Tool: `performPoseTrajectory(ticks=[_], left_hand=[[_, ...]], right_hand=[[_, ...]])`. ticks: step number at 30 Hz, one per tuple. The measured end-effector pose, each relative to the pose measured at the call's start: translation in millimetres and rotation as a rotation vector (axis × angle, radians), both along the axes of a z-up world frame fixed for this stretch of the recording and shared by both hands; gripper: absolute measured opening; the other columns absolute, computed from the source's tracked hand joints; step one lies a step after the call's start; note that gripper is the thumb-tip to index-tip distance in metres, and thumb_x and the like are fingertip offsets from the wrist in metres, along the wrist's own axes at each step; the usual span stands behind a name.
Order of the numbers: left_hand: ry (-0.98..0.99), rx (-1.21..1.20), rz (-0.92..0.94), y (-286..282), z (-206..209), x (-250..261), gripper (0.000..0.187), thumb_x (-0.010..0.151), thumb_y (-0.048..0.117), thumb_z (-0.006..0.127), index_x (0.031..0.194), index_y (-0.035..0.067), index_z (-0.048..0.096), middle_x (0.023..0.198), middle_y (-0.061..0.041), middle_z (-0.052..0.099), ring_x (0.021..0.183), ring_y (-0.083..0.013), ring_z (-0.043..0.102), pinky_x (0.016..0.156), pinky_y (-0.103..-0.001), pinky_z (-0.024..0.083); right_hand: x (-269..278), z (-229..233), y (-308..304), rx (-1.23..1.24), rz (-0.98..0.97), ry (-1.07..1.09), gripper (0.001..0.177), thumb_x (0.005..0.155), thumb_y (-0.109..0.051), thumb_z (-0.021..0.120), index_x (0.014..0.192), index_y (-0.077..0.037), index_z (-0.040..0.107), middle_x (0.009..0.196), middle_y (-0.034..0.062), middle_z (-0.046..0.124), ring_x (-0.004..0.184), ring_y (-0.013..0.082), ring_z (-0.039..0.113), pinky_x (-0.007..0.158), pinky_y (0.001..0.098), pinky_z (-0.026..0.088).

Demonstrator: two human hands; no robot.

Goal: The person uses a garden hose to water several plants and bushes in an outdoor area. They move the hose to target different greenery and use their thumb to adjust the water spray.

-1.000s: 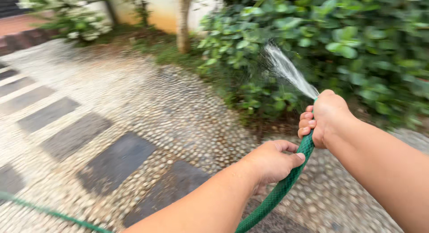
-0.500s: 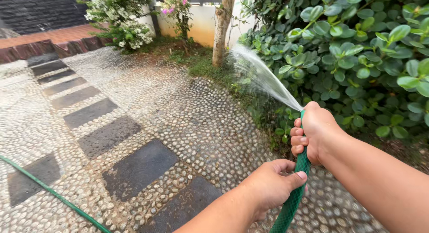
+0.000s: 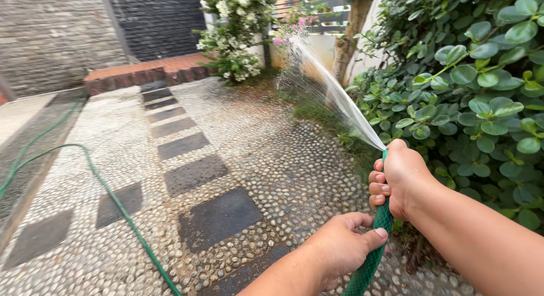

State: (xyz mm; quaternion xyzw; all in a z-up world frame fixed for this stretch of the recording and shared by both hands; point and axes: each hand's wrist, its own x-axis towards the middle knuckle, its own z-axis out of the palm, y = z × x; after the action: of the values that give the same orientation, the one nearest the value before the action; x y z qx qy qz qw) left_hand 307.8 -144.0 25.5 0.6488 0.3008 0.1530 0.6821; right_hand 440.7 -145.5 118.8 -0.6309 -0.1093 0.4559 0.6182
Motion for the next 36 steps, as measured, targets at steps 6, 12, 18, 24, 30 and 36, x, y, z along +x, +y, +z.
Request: performPoseTrajectory(ticks=[6,12,18,24,30,36], left_hand=[[0.032,0.081,0.095,-8.2,-5.9,35.4,0.03,0.099,0.026,0.067,0.124,0.008,0.065,0.092,-0.002,0.072,0.081,-0.0112,0.064,0.074,-0.029,0.053],[0.053,0.064,0.182,-16.0,-2.8,67.5,0.029,0.099,0.027,0.068,0.122,0.009,0.068,0.082,-0.001,0.066,0.069,-0.0111,0.056,0.061,-0.031,0.047],[0.122,0.134,0.225,-27.4,21.3,87.3,0.028,0.099,0.027,0.066,0.122,0.012,0.068,0.083,-0.001,0.066,0.07,-0.0117,0.057,0.062,-0.031,0.048],[0.082,0.109,0.199,-35.1,17.2,100.3,0.025,0.101,0.027,0.064,0.117,0.008,0.07,0.085,-0.001,0.068,0.072,-0.0128,0.059,0.066,-0.032,0.05],[0.115,0.114,0.228,-39.1,6.7,102.2,0.024,0.101,0.027,0.063,0.116,0.01,0.07,0.086,0.0,0.069,0.072,-0.0119,0.059,0.067,-0.032,0.05],[0.191,0.161,0.303,-46.2,14.7,87.1,0.023,0.1,0.029,0.065,0.117,0.015,0.07,0.085,-0.001,0.066,0.076,-0.012,0.058,0.07,-0.033,0.05]], right_hand=[[34.6,1.6,-7.6,0.054,0.037,0.031,0.031,0.099,-0.038,0.03,0.079,-0.015,0.038,0.06,-0.0004,0.029,0.046,0.0131,0.022,0.047,0.0345,0.022],[64.4,6.1,-14.7,0.105,0.01,0.057,0.035,0.102,-0.04,0.028,0.082,-0.014,0.037,0.061,-0.0001,0.03,0.046,0.0127,0.023,0.047,0.0343,0.023],[88.2,16.4,-19.3,0.114,-0.037,0.083,0.038,0.104,-0.043,0.028,0.081,-0.013,0.037,0.06,-0.0009,0.031,0.046,0.0116,0.024,0.047,0.0323,0.023],[107.3,10.4,-15.8,0.041,0.004,0.129,0.036,0.104,-0.04,0.03,0.08,-0.014,0.037,0.06,-0.0023,0.031,0.045,0.0104,0.024,0.046,0.0305,0.022],[105.8,0.4,-15.7,0.026,0.037,0.149,0.037,0.104,-0.042,0.03,0.081,-0.014,0.038,0.06,-0.0026,0.032,0.045,0.0103,0.025,0.046,0.0304,0.023],[90.9,3.8,-19.7,0.089,0.046,0.133,0.038,0.105,-0.043,0.027,0.084,-0.013,0.038,0.061,-0.0009,0.032,0.045,0.0106,0.024,0.046,0.0311,0.023]])
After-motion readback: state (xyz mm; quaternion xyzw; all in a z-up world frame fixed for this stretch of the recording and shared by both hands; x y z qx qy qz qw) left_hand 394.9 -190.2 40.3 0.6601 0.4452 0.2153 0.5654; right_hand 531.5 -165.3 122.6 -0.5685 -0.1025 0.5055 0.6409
